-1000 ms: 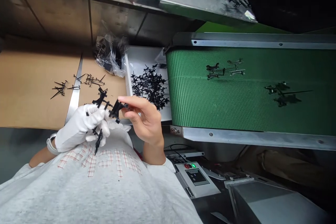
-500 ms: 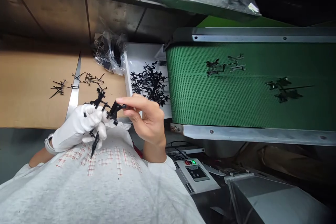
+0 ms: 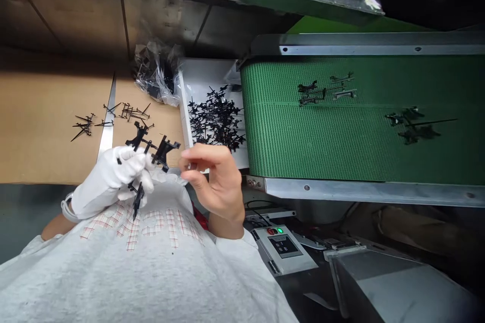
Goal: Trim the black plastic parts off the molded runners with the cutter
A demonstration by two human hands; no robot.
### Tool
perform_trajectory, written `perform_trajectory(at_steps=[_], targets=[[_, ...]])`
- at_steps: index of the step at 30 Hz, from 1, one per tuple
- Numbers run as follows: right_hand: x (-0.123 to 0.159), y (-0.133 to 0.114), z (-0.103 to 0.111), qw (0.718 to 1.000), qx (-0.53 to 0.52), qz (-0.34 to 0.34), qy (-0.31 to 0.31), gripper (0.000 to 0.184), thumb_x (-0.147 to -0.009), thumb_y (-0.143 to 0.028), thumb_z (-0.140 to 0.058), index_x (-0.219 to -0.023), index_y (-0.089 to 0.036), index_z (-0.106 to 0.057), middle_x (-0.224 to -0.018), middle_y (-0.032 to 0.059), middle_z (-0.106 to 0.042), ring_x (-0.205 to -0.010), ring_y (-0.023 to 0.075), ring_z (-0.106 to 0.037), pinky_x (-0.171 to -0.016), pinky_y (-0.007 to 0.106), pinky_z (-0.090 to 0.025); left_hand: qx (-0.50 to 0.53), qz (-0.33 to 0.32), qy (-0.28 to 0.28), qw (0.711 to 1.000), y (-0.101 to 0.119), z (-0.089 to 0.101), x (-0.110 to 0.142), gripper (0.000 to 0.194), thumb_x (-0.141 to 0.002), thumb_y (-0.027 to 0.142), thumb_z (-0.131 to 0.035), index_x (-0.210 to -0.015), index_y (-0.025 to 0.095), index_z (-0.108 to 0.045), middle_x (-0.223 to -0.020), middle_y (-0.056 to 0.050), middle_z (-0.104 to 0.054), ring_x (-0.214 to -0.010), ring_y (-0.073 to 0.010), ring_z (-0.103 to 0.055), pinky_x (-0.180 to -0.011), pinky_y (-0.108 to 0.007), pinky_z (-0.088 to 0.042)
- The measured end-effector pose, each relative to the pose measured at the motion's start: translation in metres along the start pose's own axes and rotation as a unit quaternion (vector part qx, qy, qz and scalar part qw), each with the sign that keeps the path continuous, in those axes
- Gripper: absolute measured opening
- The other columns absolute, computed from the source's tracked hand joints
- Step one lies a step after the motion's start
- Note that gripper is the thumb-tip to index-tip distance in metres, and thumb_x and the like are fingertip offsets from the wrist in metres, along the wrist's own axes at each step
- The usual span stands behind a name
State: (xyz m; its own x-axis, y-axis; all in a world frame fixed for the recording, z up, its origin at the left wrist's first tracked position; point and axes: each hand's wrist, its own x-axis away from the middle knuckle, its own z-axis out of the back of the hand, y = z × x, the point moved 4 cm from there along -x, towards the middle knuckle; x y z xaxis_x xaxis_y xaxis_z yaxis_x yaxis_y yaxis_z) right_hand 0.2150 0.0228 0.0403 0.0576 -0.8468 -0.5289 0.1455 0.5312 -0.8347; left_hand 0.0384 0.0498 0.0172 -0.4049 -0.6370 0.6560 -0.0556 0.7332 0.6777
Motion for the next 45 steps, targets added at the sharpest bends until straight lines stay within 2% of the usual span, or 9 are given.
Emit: perform_trajectory(at_steps=[10, 16, 23, 28, 31, 34, 38, 41, 45], targets=[[0.004, 0.005, -0.013, 0.999, 0.009, 0.011, -0.038, 0.024, -0.099, -0.025, -0.063, -0.122, -0.030, -0.058, -0.091, -0.0018, -0.069, -0.067, 0.0106, -0.058, -0.058, 0.023, -0.054, -0.003, -0.023, 0.007, 1.000, 0.002, -0.003, -0.002, 0.066, -0.050, 0.073, -0.088, -0.072, 0.015, -0.066, -0.045, 0.007, -0.054, -0.028, -0.0041, -0.041, -0.029, -0.013, -0.030], [0.004, 0.006, -0.017, 0.999, 0.014, 0.011, -0.036, 0.024, -0.100, -0.028, -0.063, -0.123, -0.031, -0.057, -0.091, -0.0029, -0.070, -0.063, 0.0109, -0.055, -0.056, 0.025, -0.050, -0.004, -0.021, 0.016, 1.000, 0.003, -0.004, -0.001, 0.068, -0.046, 0.074, -0.089, -0.071, 0.016, -0.064, -0.045, 0.006, -0.054, -0.028, -0.0051, -0.043, -0.029, -0.013, -0.029], [0.001, 0.006, -0.018, 0.999, 0.008, 0.019, -0.035, 0.018, -0.101, -0.029, -0.060, -0.119, -0.032, -0.057, -0.090, -0.0035, -0.070, -0.065, 0.0107, -0.058, -0.059, 0.026, -0.053, -0.015, -0.039, 0.002, 0.999, 0.002, 0.000, 0.001, 0.061, -0.060, 0.072, -0.085, -0.074, 0.017, -0.062, -0.046, 0.006, -0.053, -0.029, -0.0065, -0.044, -0.028, -0.014, -0.029], [0.001, 0.013, -0.014, 1.000, 0.006, -0.007, 0.015, 0.016, -0.102, -0.029, -0.059, -0.117, -0.032, -0.057, -0.093, -0.0025, -0.067, -0.072, 0.0101, -0.064, -0.058, 0.023, -0.053, -0.022, -0.026, 0.001, 0.999, -0.002, 0.002, 0.000, 0.061, -0.060, 0.071, -0.085, -0.073, 0.017, -0.060, -0.047, 0.004, -0.056, -0.032, -0.0098, -0.051, -0.028, -0.014, -0.028], [0.005, 0.012, -0.012, 0.999, 0.003, -0.012, 0.041, 0.018, -0.101, -0.029, -0.060, -0.119, -0.031, -0.056, -0.095, -0.0021, -0.066, -0.071, 0.0092, -0.064, -0.057, 0.022, -0.053, -0.020, -0.045, 0.035, 0.998, 0.000, 0.000, -0.001, 0.056, -0.064, 0.066, -0.086, -0.075, 0.017, -0.060, -0.049, 0.004, -0.058, -0.034, -0.0094, -0.051, -0.029, -0.014, -0.027], [0.010, 0.008, -0.017, 1.000, 0.006, 0.006, -0.004, 0.025, -0.100, -0.028, -0.062, -0.123, -0.030, -0.054, -0.088, -0.0032, -0.065, -0.068, 0.0099, -0.062, -0.057, 0.022, -0.053, -0.013, -0.090, 0.088, 0.992, 0.007, -0.002, -0.004, 0.042, -0.069, 0.052, -0.086, -0.077, 0.017, -0.063, -0.053, 0.003, -0.063, -0.037, -0.0066, -0.049, -0.032, -0.013, -0.028], [0.015, 0.006, -0.026, 0.997, 0.038, 0.013, -0.066, 0.028, -0.100, -0.030, -0.061, -0.127, -0.029, -0.053, -0.090, -0.0015, -0.070, -0.065, 0.0117, -0.059, -0.055, 0.025, -0.052, -0.004, -0.117, 0.121, 0.986, 0.016, -0.010, -0.005, 0.031, -0.067, 0.039, -0.084, -0.070, 0.016, -0.063, -0.049, 0.004, -0.059, -0.034, -0.0032, -0.037, -0.032, -0.015, -0.025], [0.016, 0.008, -0.028, 0.996, 0.046, 0.004, -0.078, 0.027, -0.102, -0.030, -0.059, -0.128, -0.029, -0.053, -0.097, 0.0009, -0.073, -0.067, 0.0128, -0.061, -0.056, 0.027, -0.053, -0.003, -0.120, 0.136, 0.983, 0.021, -0.014, -0.005, 0.026, -0.064, 0.035, -0.081, -0.067, 0.016, -0.063, -0.047, 0.004, -0.056, -0.037, -0.0049, -0.041, -0.034, -0.017, -0.030], [0.014, 0.008, -0.027, 0.995, 0.049, 0.010, -0.083, 0.024, -0.101, -0.029, -0.060, -0.125, -0.029, -0.055, -0.093, 0.0002, -0.074, -0.064, 0.0129, -0.061, -0.058, 0.029, -0.053, -0.025, -0.118, 0.144, 0.982, 0.023, -0.013, -0.004, 0.026, -0.061, 0.036, -0.080, -0.063, 0.015, -0.065, -0.050, 0.003, -0.058, -0.043, -0.0064, -0.046, -0.038, -0.017, -0.035]])
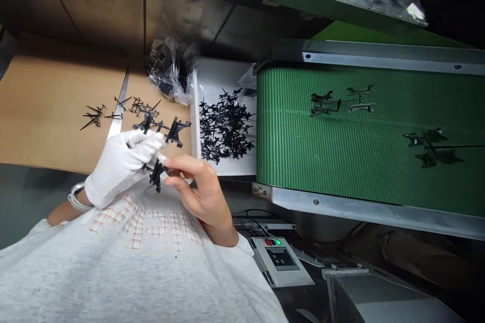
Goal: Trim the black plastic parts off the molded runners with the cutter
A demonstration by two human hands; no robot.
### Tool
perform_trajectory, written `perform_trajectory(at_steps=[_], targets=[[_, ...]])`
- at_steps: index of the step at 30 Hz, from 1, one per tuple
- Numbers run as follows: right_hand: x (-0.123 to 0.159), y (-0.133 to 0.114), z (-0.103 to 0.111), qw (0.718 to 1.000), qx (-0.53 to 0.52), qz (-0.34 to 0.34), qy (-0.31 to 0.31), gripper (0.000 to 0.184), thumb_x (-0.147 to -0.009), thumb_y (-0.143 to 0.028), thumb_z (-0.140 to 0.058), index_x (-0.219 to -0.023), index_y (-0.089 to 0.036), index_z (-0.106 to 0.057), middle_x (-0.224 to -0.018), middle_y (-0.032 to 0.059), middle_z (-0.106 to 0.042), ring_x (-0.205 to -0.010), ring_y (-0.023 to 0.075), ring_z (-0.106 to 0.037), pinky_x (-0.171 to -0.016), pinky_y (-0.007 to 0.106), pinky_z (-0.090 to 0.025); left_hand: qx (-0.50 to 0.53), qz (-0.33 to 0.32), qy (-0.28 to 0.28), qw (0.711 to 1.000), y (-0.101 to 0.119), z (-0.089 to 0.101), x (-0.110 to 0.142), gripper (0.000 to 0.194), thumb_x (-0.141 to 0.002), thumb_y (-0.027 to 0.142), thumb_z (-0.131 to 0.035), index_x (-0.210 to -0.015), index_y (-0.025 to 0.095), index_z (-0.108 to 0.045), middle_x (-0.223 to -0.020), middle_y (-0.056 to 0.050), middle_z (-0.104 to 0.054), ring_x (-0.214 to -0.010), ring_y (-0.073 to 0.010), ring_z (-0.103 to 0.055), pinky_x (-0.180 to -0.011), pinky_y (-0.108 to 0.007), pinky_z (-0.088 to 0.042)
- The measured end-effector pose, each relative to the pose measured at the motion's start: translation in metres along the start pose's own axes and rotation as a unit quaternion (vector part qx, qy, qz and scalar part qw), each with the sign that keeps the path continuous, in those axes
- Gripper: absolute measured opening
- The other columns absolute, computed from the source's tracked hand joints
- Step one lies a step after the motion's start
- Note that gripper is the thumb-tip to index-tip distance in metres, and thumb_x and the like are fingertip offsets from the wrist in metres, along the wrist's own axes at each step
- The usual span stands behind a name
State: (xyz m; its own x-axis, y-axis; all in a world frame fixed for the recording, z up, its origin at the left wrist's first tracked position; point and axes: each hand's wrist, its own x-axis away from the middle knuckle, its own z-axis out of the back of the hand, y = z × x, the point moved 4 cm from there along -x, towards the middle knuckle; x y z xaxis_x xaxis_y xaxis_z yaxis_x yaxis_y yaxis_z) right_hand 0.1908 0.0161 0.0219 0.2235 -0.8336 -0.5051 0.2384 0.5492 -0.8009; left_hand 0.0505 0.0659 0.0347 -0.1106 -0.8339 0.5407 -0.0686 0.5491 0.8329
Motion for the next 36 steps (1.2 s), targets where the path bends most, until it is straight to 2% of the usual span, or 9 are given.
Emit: perform_trajectory(at_steps=[7, 12, 18, 24, 29, 33, 36], targets=[[-0.004, 0.000, 0.003, 1.000, -0.004, -0.007, -0.001, 0.016, -0.101, -0.026, -0.061, -0.116, -0.028, -0.059, -0.089, -0.0017, -0.074, -0.065, 0.0120, -0.063, -0.059, 0.027, -0.054, 0.006, -0.009, 0.000, 1.000, 0.000, 0.002, 0.003, 0.029, -0.063, 0.036, -0.085, -0.064, 0.015, -0.066, -0.050, 0.002, -0.063, -0.042, -0.0066, -0.048, -0.038, -0.017, -0.036], [-0.003, 0.003, 0.008, 0.998, -0.037, -0.040, 0.023, 0.018, -0.102, -0.026, -0.059, -0.120, -0.028, -0.060, -0.099, -0.0004, -0.073, -0.077, 0.0109, -0.070, -0.066, 0.024, -0.060, 0.030, 0.005, -0.017, 0.999, 0.000, 0.002, 0.005, 0.028, -0.066, 0.034, -0.087, -0.067, 0.014, -0.067, -0.051, 0.002, -0.066, -0.043, -0.0060, -0.051, -0.038, -0.014, -0.038], [0.002, 0.002, 0.005, 0.998, -0.029, -0.048, -0.008, 0.022, -0.101, -0.031, -0.060, -0.123, -0.028, -0.060, -0.104, 0.0016, -0.075, -0.071, 0.0116, -0.068, -0.063, 0.027, -0.061, 0.003, -0.026, 0.007, 1.000, -0.002, 0.005, 0.001, 0.030, -0.071, 0.035, -0.085, -0.064, 0.015, -0.065, -0.048, 0.005, -0.059, -0.040, -0.0028, -0.043, -0.035, -0.013, -0.033], [-0.002, 0.003, 0.004, 0.999, -0.016, -0.030, -0.013, 0.016, -0.101, -0.029, -0.060, -0.117, -0.028, -0.062, -0.092, -0.0011, -0.076, -0.068, 0.0125, -0.067, -0.065, 0.029, -0.059, 0.002, -0.010, -0.003, 1.000, 0.000, 0.005, 0.002, 0.031, -0.066, 0.037, -0.089, -0.066, 0.014, -0.069, -0.053, 0.003, -0.064, -0.045, -0.0056, -0.049, -0.041, -0.015, -0.040], [-0.006, 0.007, 0.007, 0.998, -0.026, -0.063, 0.006, 0.014, -0.102, -0.028, -0.058, -0.115, -0.028, -0.063, -0.100, 0.0000, -0.075, -0.077, 0.0131, -0.071, -0.069, 0.028, -0.061, -0.020, -0.041, -0.004, 0.999, -0.001, 0.007, 0.000, 0.034, -0.072, 0.041, -0.085, -0.065, 0.015, -0.066, -0.052, 0.002, -0.063, -0.045, -0.0059, -0.049, -0.040, -0.016, -0.037], [-0.001, 0.006, 0.006, 0.995, -0.052, -0.083, 0.004, 0.021, -0.102, -0.033, -0.059, -0.123, -0.029, -0.059, -0.111, 0.0021, -0.073, -0.075, 0.0109, -0.071, -0.066, 0.025, -0.063, -0.024, -0.041, -0.002, 0.999, -0.001, 0.008, -0.003, 0.038, -0.073, 0.046, -0.085, -0.066, 0.015, -0.065, -0.054, 0.001, -0.067, -0.039, -0.0032, -0.041, -0.034, -0.016, -0.029], [0.007, 0.003, 0.000, 0.994, -0.061, -0.095, -0.008, 0.024, -0.101, -0.035, -0.060, -0.124, -0.028, -0.058, -0.109, 0.0028, -0.071, -0.079, 0.0115, -0.071, -0.069, 0.025, -0.064, -0.011, -0.046, 0.008, 0.999, 0.002, 0.009, -0.005, 0.040, -0.074, 0.047, -0.085, -0.066, 0.014, -0.065, -0.054, 0.001, -0.067, -0.037, -0.0021, -0.039, -0.033, -0.016, -0.026]])
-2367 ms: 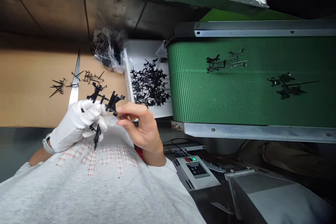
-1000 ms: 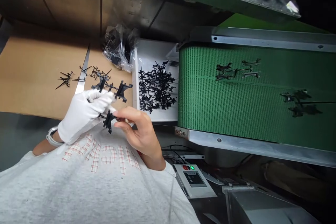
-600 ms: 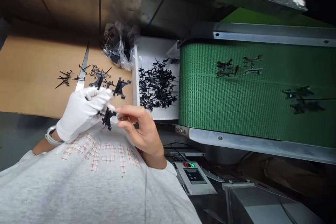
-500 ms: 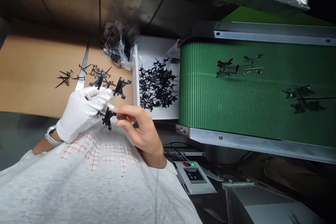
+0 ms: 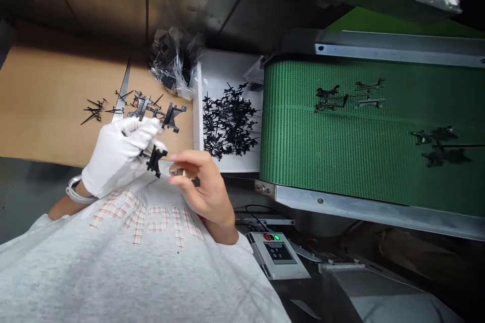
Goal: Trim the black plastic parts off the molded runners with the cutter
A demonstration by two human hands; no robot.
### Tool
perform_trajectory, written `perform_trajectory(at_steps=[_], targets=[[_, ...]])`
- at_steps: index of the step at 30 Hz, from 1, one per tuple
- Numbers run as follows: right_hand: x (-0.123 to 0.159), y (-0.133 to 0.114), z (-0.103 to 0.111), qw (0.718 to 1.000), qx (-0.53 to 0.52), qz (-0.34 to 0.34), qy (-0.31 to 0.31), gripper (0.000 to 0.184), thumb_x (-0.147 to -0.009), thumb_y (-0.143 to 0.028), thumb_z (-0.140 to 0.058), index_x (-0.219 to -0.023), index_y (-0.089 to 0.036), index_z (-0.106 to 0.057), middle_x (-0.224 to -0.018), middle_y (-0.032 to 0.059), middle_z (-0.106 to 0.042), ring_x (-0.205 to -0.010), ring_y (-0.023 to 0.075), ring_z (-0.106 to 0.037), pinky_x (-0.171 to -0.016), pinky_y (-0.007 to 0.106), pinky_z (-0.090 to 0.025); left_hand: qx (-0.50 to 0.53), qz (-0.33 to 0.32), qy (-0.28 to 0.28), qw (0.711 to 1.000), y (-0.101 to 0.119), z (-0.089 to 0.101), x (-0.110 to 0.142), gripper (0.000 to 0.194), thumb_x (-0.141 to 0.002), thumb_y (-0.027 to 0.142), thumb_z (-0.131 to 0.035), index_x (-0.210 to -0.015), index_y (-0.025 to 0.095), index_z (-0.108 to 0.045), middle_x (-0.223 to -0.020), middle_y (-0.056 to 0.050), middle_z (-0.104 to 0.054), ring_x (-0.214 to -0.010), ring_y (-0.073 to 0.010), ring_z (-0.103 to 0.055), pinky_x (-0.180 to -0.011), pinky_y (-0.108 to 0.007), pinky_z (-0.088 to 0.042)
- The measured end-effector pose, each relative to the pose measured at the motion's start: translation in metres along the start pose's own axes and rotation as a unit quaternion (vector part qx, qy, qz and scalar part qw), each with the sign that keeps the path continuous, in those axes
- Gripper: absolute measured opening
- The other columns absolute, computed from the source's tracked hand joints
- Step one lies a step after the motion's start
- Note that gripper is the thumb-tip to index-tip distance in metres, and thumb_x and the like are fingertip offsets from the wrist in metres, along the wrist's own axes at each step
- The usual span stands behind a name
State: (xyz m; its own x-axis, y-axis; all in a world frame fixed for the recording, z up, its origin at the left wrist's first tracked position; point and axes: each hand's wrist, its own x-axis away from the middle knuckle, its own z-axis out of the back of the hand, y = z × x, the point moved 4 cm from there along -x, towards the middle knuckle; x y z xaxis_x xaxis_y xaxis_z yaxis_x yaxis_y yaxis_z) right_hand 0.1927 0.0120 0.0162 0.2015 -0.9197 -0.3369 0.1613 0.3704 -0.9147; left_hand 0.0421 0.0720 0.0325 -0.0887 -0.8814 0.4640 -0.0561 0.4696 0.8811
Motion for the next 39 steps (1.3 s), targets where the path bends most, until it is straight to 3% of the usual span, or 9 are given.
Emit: perform_trajectory(at_steps=[5, 16, 24, 34, 39], targets=[[0.006, 0.003, -0.010, 0.999, 0.026, -0.010, -0.023, 0.021, -0.103, -0.038, -0.056, -0.120, -0.027, -0.059, -0.102, 0.0024, -0.073, -0.076, 0.0128, -0.071, -0.067, 0.029, -0.063, -0.009, 0.005, 0.027, 1.000, 0.000, 0.005, -0.003, 0.042, -0.072, 0.052, -0.086, -0.073, 0.014, -0.067, -0.056, 0.002, -0.067, -0.035, -0.0015, -0.041, -0.032, -0.014, -0.028], [0.002, 0.008, -0.014, 1.000, 0.023, 0.008, -0.017, 0.015, -0.103, -0.034, -0.057, -0.116, -0.027, -0.060, -0.096, 0.0011, -0.076, -0.074, 0.0135, -0.071, -0.068, 0.029, -0.060, -0.005, 0.004, 0.022, 1.000, -0.003, 0.003, -0.005, 0.041, -0.073, 0.052, -0.086, -0.077, 0.015, -0.069, -0.056, 0.004, -0.066, -0.036, -0.0024, -0.045, -0.032, -0.015, -0.028], [-0.001, 0.011, -0.009, 1.000, -0.004, -0.013, 0.022, 0.014, -0.102, -0.032, -0.058, -0.116, -0.028, -0.060, -0.105, 0.0005, -0.074, -0.083, 0.0123, -0.072, -0.075, 0.027, -0.062, -0.001, 0.012, -0.003, 1.000, -0.003, 0.002, -0.002, 0.043, -0.073, 0.055, -0.085, -0.075, 0.016, -0.068, -0.052, 0.005, -0.063, -0.033, -0.0026, -0.042, -0.030, -0.015, -0.029], [0.005, 0.005, -0.014, 1.000, -0.024, 0.002, -0.003, 0.024, -0.100, -0.034, -0.061, -0.123, -0.028, -0.059, -0.106, 0.0006, -0.072, -0.075, 0.0093, -0.066, -0.069, 0.022, -0.058, 0.021, 0.007, 0.007, 1.000, -0.006, 0.000, -0.008, 0.049, -0.064, 0.057, -0.088, -0.073, 0.016, -0.064, -0.049, 0.005, -0.056, -0.034, -0.0028, -0.038, -0.029, -0.014, -0.023], [0.003, 0.006, -0.015, 0.999, -0.050, -0.004, -0.002, 0.021, -0.101, -0.031, -0.060, -0.121, -0.028, -0.059, -0.109, 0.0011, -0.071, -0.081, 0.0104, -0.067, -0.076, 0.023, -0.059, 0.008, -0.005, 0.005, 1.000, -0.010, 0.001, -0.009, 0.050, -0.067, 0.060, -0.085, -0.079, 0.016, -0.064, -0.052, 0.005, -0.058, -0.033, -0.0035, -0.039, -0.028, -0.015, -0.024]])
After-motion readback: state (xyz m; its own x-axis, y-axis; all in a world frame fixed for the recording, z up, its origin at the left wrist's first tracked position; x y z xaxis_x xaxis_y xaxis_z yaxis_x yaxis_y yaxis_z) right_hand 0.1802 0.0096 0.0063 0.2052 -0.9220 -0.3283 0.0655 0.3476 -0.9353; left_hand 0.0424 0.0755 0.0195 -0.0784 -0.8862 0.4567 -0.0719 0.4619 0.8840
